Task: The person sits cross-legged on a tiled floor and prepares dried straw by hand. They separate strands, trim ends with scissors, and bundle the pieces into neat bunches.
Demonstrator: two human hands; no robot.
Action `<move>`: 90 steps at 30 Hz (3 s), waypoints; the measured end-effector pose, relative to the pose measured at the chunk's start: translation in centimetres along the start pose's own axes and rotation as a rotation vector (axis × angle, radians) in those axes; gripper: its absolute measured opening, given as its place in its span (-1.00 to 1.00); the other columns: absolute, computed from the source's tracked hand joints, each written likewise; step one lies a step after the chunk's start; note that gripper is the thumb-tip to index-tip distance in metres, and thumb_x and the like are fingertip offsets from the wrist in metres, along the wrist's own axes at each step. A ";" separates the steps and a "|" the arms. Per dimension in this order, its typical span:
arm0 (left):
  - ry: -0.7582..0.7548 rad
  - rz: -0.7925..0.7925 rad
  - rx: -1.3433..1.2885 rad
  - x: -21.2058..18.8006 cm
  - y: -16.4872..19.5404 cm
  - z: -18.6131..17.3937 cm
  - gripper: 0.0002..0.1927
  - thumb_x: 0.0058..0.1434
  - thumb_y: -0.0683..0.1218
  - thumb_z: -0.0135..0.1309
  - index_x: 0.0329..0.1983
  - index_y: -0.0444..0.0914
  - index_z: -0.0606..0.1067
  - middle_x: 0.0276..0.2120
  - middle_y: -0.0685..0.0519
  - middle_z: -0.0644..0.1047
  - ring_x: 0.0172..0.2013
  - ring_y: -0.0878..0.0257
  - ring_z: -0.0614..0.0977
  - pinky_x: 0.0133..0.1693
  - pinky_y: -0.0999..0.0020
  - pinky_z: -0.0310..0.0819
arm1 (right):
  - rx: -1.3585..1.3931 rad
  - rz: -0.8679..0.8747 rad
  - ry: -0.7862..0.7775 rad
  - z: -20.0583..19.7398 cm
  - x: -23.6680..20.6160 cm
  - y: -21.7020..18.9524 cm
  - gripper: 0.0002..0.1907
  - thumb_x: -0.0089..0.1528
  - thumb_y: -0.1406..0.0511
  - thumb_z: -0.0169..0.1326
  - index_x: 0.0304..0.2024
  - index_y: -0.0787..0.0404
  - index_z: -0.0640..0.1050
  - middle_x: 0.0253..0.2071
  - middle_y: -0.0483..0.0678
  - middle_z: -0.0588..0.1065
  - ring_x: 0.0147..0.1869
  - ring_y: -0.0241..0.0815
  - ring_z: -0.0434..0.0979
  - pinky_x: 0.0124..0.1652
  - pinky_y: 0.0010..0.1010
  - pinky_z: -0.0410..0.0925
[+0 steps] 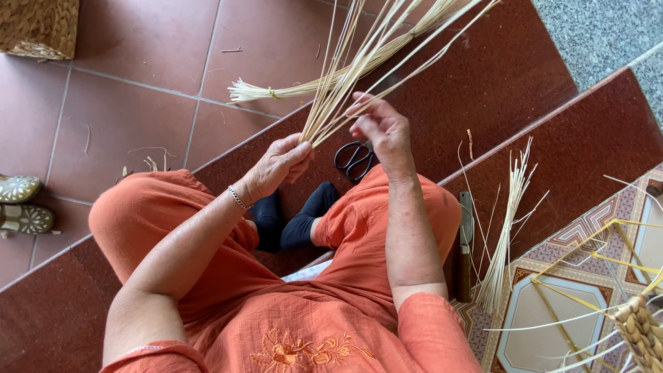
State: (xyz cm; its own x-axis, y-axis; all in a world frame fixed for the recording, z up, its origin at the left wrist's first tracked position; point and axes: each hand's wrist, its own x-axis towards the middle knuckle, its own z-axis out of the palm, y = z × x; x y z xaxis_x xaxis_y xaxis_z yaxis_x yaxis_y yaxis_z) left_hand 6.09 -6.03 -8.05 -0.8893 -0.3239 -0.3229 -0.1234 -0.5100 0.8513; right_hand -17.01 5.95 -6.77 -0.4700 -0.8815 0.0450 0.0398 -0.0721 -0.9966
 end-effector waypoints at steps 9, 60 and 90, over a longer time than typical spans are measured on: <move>-0.094 -0.093 0.079 -1.5 -0.2 0.7 -0.72 0.50 0.08 -0.10 -0.19 -0.20 0.43 -0.56 0.27 0.23 -0.57 0.48 0.19 -0.56 0.54 0.07 | 0.464 -0.112 0.393 -2.5 1.6 0.7 -0.63 0.32 0.08 0.16 0.01 0.20 0.57 -0.20 -0.02 0.61 -0.35 -0.33 0.62 -0.35 -0.43 0.57; 0.135 0.036 -0.045 -2.8 -0.2 1.9 -0.75 0.48 0.01 -0.01 0.03 -0.26 0.45 -0.60 0.26 0.23 -0.63 0.49 0.17 -0.62 0.54 0.00 | 0.484 0.016 0.114 4.1 -2.2 0.0 -0.79 0.40 0.26 0.11 0.00 0.26 0.56 -0.10 0.10 0.63 -0.18 -0.24 0.67 -0.21 -0.40 0.57; -0.033 -0.110 0.091 -8.6 -0.1 2.9 -0.79 0.56 0.01 -0.16 -0.04 -0.21 0.38 -0.53 0.20 0.23 -0.56 0.46 0.15 -0.56 0.53 0.00 | -0.721 0.726 0.886 -24.7 -33.4 2.0 -0.76 0.21 0.41 0.26 -0.06 0.16 0.69 -0.23 -0.10 0.64 -0.27 -0.36 0.62 -0.27 -0.50 0.52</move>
State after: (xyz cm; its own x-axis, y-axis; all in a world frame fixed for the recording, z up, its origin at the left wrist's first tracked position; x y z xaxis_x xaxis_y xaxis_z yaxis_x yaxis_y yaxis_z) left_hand 12.45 -0.89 -4.18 -0.8819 -0.2431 -0.4039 -0.2591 -0.4657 0.8462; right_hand -23.04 46.77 -11.97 -0.9572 -0.0019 -0.2893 0.1806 0.7774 -0.6026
